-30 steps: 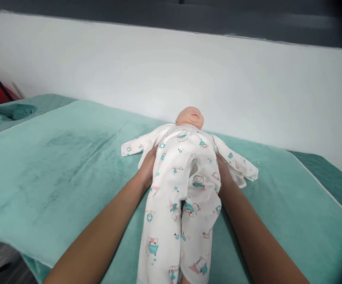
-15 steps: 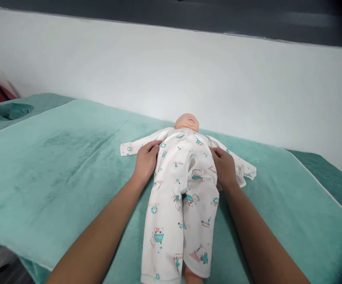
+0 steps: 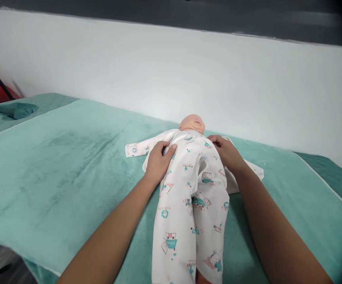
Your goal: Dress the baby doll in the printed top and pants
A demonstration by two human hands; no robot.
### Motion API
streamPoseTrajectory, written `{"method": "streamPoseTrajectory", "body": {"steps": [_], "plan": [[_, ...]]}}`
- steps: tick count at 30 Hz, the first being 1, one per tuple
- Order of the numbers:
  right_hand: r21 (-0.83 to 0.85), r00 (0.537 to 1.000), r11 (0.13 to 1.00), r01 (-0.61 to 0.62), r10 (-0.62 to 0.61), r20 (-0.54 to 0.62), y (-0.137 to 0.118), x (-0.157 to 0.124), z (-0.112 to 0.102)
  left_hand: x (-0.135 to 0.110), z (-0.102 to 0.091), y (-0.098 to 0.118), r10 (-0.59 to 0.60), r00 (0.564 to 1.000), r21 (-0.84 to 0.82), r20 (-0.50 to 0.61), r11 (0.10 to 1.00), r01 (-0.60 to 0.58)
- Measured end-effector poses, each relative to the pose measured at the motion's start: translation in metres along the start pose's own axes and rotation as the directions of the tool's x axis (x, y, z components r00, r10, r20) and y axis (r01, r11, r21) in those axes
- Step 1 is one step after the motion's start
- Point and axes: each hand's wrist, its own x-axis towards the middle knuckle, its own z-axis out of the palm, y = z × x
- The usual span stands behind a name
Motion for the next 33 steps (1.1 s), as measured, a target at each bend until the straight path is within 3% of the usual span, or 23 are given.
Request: {"method": "streamPoseTrajectory", "body": {"steps": [5,10,17,21,26,29,33], "plan": [[-0.028,0.987,0.997,-0.070,0.065,-0.149,0.009,0.009,0.005,0.001,0.001,-0.001,0.070,0.998,0.037,0.004,0.997,-0.070],[-0.109,0.970,0.988,-0.114,0.087,-0.225,0.011,0.021,0.010,0.004,0.001,-0.004,-0.074,0.983,0.036,-0.171,0.996,0.081],[0.181,0.989,0.979,-0.098,0.116,-0.092,-0.002,0.014,0.016,0.006,0.006,-0.006,-0.071,0.988,-0.097,-0.139,0.994,0.058],[0.210,0.996,0.974,-0.091,0.089,0.018,-0.021,0.018,0.019,0.001,0.005,0.001,-0.025,0.993,-0.066,-0.116,0.998,0.018],[0.028,0.984,0.999,0.020,-0.025,0.176,-0.040,0.042,0.023,-0.003,0.004,0.004,0.054,0.984,-0.021,-0.171,0.998,-0.058],[-0.186,0.994,0.981,0.052,-0.034,0.101,-0.046,0.051,0.030,-0.002,0.005,0.003,0.079,0.975,0.005,-0.208,0.997,-0.080],[-0.369,0.999,0.929,0.031,-0.038,-0.012,-0.055,0.049,0.039,0.001,0.005,0.001,-0.011,0.971,0.029,-0.237,0.999,0.019]]}}
